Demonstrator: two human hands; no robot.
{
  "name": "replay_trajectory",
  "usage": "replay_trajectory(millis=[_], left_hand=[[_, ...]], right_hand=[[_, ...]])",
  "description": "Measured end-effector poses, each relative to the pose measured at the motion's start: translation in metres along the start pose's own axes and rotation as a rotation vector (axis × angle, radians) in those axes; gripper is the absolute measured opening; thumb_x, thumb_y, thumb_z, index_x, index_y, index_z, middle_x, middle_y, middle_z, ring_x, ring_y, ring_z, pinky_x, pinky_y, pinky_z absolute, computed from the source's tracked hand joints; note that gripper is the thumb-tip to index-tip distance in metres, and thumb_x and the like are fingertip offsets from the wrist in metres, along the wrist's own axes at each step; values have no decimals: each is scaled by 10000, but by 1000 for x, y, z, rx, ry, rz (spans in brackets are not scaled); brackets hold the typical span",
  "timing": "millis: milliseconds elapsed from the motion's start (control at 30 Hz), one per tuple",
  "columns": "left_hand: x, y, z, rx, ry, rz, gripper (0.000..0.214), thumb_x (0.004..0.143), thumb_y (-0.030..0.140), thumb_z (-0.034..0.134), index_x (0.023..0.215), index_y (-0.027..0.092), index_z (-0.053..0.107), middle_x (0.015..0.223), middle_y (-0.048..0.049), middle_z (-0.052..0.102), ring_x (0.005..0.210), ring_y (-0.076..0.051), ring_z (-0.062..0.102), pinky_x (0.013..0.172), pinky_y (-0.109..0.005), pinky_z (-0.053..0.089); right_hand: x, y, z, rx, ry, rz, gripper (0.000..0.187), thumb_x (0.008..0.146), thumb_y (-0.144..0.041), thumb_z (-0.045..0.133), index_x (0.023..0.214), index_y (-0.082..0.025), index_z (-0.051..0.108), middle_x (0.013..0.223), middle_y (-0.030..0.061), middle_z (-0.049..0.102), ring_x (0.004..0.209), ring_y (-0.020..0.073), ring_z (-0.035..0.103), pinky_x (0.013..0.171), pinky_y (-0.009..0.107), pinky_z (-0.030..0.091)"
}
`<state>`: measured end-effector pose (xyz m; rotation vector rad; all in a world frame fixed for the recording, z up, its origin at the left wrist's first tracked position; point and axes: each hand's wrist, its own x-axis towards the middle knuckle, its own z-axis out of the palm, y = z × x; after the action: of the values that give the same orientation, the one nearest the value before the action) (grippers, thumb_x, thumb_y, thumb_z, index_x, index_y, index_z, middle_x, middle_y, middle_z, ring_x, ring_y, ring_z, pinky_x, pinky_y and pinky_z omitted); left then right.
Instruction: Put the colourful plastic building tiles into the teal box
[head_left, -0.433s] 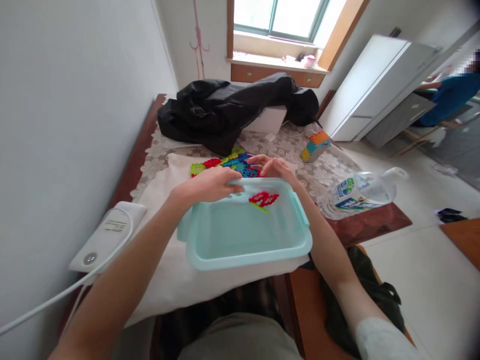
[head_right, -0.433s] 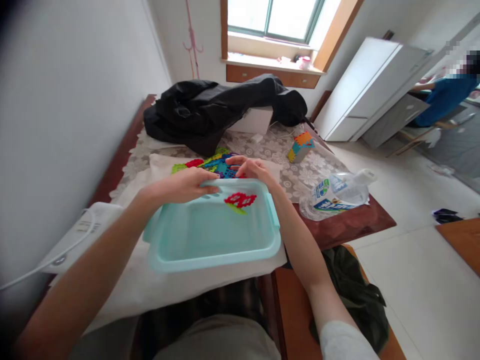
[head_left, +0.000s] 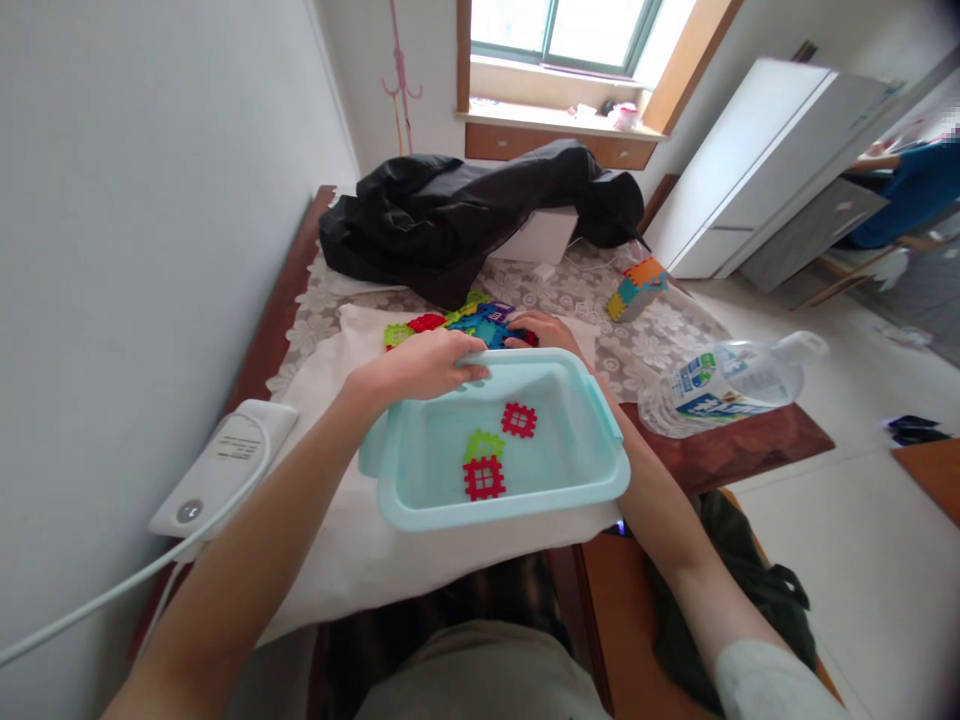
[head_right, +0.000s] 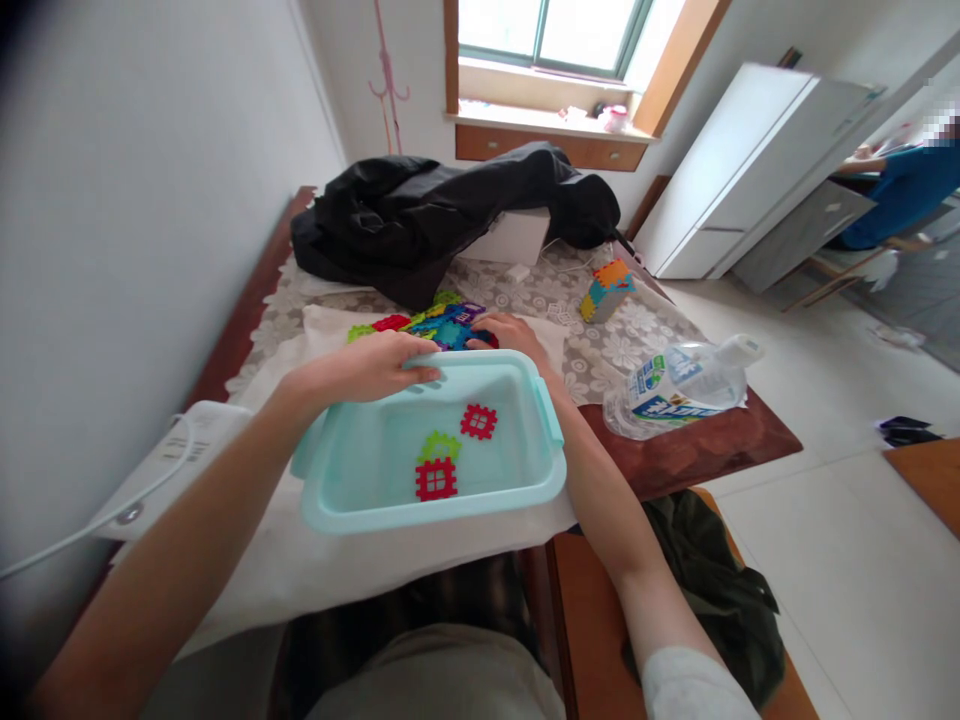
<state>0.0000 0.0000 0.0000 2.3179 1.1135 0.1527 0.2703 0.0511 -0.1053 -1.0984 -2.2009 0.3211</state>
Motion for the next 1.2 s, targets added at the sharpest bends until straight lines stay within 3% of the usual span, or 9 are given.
replay_trajectory(millis=[267, 467, 667, 833, 900, 1000, 1100, 1200], left_hand=[[1, -1, 0, 86, 1, 7, 256, 1006, 439, 592, 940, 212, 691, 986, -104, 793, 910, -309, 719, 747, -345, 446], [0, 0, 0, 105, -1, 12, 260, 1013, 442, 582, 921, 213, 663, 991, -104, 783, 910, -306, 711, 734, -345, 419], [1, 0, 1, 107, 7, 14, 271, 1010, 444, 590, 868, 215, 626, 913, -83, 756, 839, -273, 681, 711, -339, 405], [0, 1, 0, 99, 4, 11, 277, 1010, 451, 568, 878, 214, 625, 901, -81, 737, 834, -267, 659, 734, -343, 397], [0, 0, 0, 91, 3, 13, 271, 1000, 450, 573, 870, 217, 616, 909, -86, 736, 842, -275, 661, 739, -347, 395], [0, -2, 1, 68, -1, 20, 274, 997, 455, 571, 862, 221, 615, 914, -91, 736, 842, -282, 662, 740, -352, 395], [1, -3, 1, 68, 6, 16, 282, 996, 470, 574, 886, 220, 643, 940, -99, 745, 857, -290, 666, 755, -356, 406], [0, -1, 1, 73, 1, 8, 288, 995, 476, 580, 923, 216, 681, 979, -104, 762, 889, -300, 678, 785, -356, 424]], right_hand=[[5, 4, 5, 331, 111, 56, 217, 954, -452, 754, 987, -237, 760, 1098, 64, 759, 990, 231, 709, 896, 363, 577], [9, 3, 4, 597, 174, 201, 361, 831, -546, 850, 949, -224, 738, 1016, 47, 761, 868, 197, 689, 809, 337, 582], [14, 3, -1, 762, 343, 274, 493, 769, -664, 888, 941, -230, 728, 1010, 41, 766, 913, 202, 700, 872, 345, 599], [14, -2, -8, 1032, 403, 350, 538, 722, -692, 901, 946, -271, 651, 979, 26, 733, 902, 217, 702, 898, 380, 634], [10, -6, -15, 1114, 359, 329, 555, 710, -703, 905, 921, -273, 626, 1067, 46, 734, 1021, 250, 717, 987, 435, 633], [4, -14, -26, 1114, 168, 257, 574, 729, -727, 879, 855, -260, 570, 1083, 69, 705, 1138, 293, 701, 1054, 506, 607], [0, -20, -33, 1098, -11, 188, 598, 699, -716, 908, 792, -247, 549, 1018, 82, 684, 1112, 321, 698, 1055, 541, 584], [-1, -24, -36, 1137, -105, 154, 556, 695, -656, 943, 778, -234, 590, 1002, 83, 688, 1055, 313, 695, 1049, 539, 564]])
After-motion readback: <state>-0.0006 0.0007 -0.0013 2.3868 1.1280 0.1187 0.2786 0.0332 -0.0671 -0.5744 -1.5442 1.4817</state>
